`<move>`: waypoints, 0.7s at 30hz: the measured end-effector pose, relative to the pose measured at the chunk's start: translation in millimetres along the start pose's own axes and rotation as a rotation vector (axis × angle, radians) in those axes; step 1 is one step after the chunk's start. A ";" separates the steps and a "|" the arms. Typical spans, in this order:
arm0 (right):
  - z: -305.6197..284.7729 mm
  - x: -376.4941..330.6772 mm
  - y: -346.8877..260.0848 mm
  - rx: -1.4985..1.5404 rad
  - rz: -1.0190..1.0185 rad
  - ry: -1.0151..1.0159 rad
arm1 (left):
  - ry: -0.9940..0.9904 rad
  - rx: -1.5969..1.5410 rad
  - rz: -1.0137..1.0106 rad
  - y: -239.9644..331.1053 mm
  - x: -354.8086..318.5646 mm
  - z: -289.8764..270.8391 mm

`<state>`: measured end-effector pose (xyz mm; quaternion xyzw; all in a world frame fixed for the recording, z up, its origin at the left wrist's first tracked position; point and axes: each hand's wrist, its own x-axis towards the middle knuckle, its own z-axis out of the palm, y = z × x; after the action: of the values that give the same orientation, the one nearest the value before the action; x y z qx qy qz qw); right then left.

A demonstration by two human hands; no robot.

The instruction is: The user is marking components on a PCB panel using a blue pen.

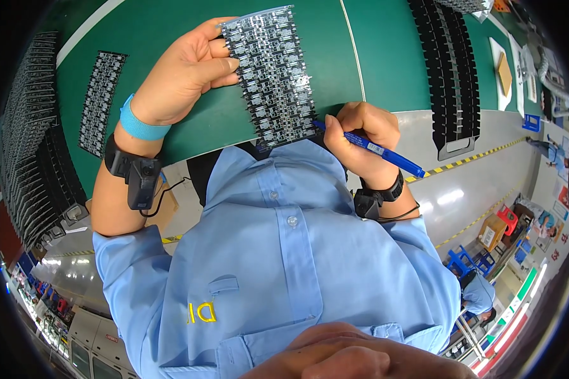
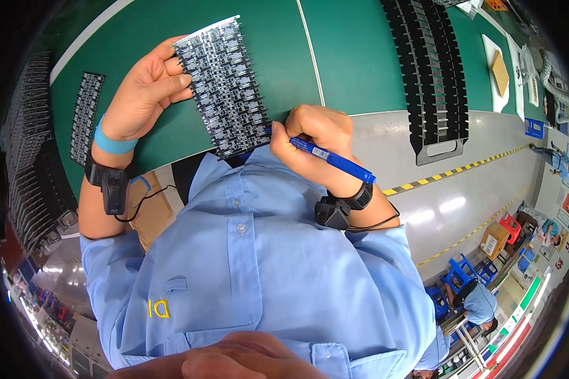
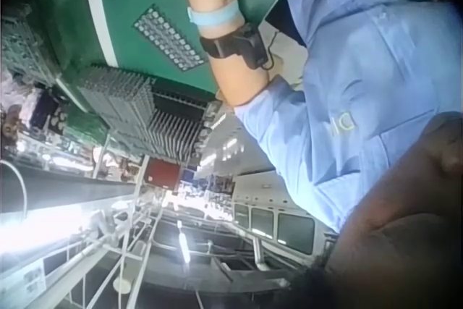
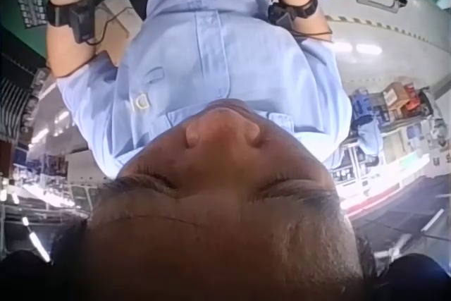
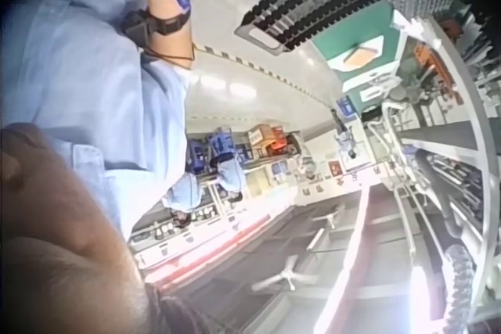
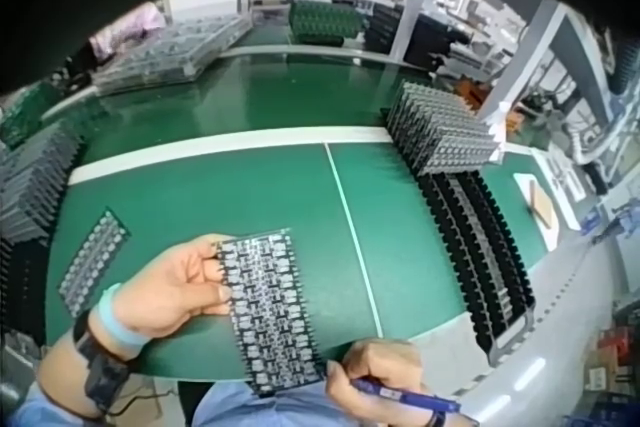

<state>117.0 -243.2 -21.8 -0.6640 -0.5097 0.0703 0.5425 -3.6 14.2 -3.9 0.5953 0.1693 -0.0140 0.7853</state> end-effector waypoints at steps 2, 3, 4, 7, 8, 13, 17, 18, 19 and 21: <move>-0.3 0.1 -0.9 -0.004 -0.003 -0.002 | -0.004 0.000 0.002 0.5 -0.1 0.2; -0.4 -0.1 -2.3 0.017 0.018 0.007 | -0.004 -0.001 0.003 0.5 -0.4 -0.3; -0.6 -0.3 -3.9 0.039 0.040 0.016 | -0.004 -0.002 0.004 0.3 -0.7 -0.8; 0.2 0.3 -8.8 0.075 0.097 0.060 | -0.004 0.000 0.004 0.3 -0.9 -1.7; 0.9 1.0 -10.0 0.090 0.133 0.095 | -0.004 0.003 0.003 0.2 -0.4 -1.9; 0.5 6.3 -11.3 0.071 0.115 0.066 | -0.011 -0.017 0.002 1.1 -0.5 0.2; 2.3 6.2 -6.4 0.046 0.110 0.044 | 0.005 -0.039 -0.009 -1.6 0.0 0.2; 2.6 6.1 -5.5 0.047 0.108 0.043 | 0.007 -0.039 -0.008 -1.5 0.0 0.2; 3.0 5.9 -4.9 0.056 0.113 0.049 | 0.005 -0.041 -0.009 -1.3 0.2 0.1; 3.5 6.0 -3.9 0.072 0.124 0.062 | 0.002 -0.047 -0.011 -1.1 0.4 -0.2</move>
<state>115.2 -236.9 -17.3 -0.6764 -0.4477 0.1014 0.5760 -3.6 14.1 -5.1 0.5756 0.1736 -0.0139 0.7990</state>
